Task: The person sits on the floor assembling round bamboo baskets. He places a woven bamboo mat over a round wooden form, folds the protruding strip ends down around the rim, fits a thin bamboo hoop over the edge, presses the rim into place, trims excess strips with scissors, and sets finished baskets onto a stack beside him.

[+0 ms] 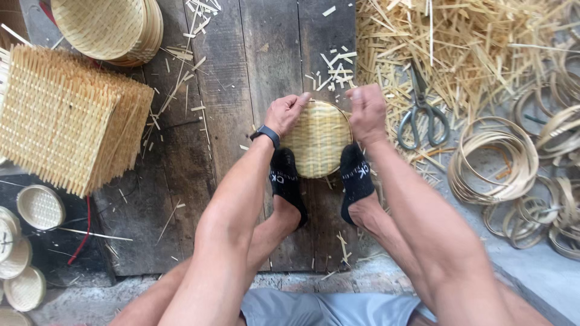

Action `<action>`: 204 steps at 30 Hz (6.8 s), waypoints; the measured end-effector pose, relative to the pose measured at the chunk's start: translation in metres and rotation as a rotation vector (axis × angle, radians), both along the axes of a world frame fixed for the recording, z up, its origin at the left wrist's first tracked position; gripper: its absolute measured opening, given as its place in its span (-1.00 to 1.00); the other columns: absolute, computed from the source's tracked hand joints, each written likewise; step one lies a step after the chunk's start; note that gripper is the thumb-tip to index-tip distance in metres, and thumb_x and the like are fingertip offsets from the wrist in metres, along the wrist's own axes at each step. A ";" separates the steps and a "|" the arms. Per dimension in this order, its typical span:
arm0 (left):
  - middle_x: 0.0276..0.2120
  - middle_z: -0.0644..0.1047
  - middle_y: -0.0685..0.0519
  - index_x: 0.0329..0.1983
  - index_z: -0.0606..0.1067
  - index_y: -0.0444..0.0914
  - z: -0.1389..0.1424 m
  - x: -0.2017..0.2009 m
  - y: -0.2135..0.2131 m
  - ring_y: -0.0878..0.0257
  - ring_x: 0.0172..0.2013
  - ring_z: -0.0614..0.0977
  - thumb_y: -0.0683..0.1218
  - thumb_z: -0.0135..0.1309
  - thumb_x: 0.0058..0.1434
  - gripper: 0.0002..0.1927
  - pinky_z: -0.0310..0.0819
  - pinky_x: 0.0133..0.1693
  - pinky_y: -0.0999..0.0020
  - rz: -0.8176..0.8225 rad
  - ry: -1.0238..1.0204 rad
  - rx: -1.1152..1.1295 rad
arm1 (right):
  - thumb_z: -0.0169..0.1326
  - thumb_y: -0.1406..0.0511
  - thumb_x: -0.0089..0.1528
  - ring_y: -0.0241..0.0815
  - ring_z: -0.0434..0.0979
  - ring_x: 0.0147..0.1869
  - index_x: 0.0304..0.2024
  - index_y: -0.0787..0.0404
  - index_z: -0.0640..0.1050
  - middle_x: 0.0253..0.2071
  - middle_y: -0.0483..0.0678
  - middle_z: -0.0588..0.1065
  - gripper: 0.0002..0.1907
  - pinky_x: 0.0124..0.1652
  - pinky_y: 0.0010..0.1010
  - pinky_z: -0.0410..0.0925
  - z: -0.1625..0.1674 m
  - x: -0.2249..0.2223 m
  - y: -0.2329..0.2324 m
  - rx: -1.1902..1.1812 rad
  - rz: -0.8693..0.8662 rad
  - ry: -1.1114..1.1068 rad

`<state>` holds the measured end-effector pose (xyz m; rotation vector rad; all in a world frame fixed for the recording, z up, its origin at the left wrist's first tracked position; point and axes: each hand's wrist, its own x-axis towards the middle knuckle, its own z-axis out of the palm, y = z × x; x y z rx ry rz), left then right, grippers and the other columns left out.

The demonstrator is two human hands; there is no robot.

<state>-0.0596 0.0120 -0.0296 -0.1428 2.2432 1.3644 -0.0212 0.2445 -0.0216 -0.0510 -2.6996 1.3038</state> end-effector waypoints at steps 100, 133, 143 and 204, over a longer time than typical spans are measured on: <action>0.29 0.18 -0.10 0.36 0.26 0.16 0.047 0.119 0.052 -0.15 0.34 0.15 -0.01 0.43 -0.31 0.06 0.17 0.21 -0.25 -0.439 0.335 -0.447 | 0.09 0.15 0.23 -0.20 0.41 -0.39 -0.32 0.23 0.52 -0.41 0.05 0.48 -0.74 -0.34 -0.34 0.33 -0.033 0.064 0.124 0.965 0.408 -0.120; 0.39 0.09 -0.13 0.42 0.23 0.16 0.039 0.134 0.065 -0.24 0.35 0.11 -0.01 0.41 -0.21 0.05 0.12 0.24 -0.27 -0.244 0.373 -0.482 | 0.13 -0.01 -0.06 -0.16 0.47 -0.42 -0.46 0.23 0.50 -0.47 -0.01 0.46 -0.56 -0.39 -0.38 0.39 -0.017 0.052 0.092 1.030 0.351 0.142; 0.36 0.18 0.02 0.29 0.35 0.17 0.053 0.113 0.043 -0.11 0.37 0.14 -0.07 0.37 -0.29 -0.04 0.11 0.26 -0.19 -0.540 0.359 -0.460 | 0.17 0.14 0.16 -0.09 0.52 -0.27 -0.36 0.21 0.53 -0.34 0.03 0.49 -0.74 -0.28 -0.26 0.40 -0.026 0.066 0.117 0.892 0.365 -0.060; 0.35 0.20 0.04 0.28 0.35 0.25 0.048 0.103 0.040 -0.10 0.36 0.19 -0.07 0.46 -0.39 0.06 0.19 0.20 -0.13 -0.844 0.357 -0.428 | 0.09 -0.02 0.45 -0.11 0.45 -0.34 -0.36 0.18 0.45 -0.39 -0.04 0.40 -0.53 -0.32 -0.21 0.42 -0.027 0.053 0.127 0.791 0.302 -0.516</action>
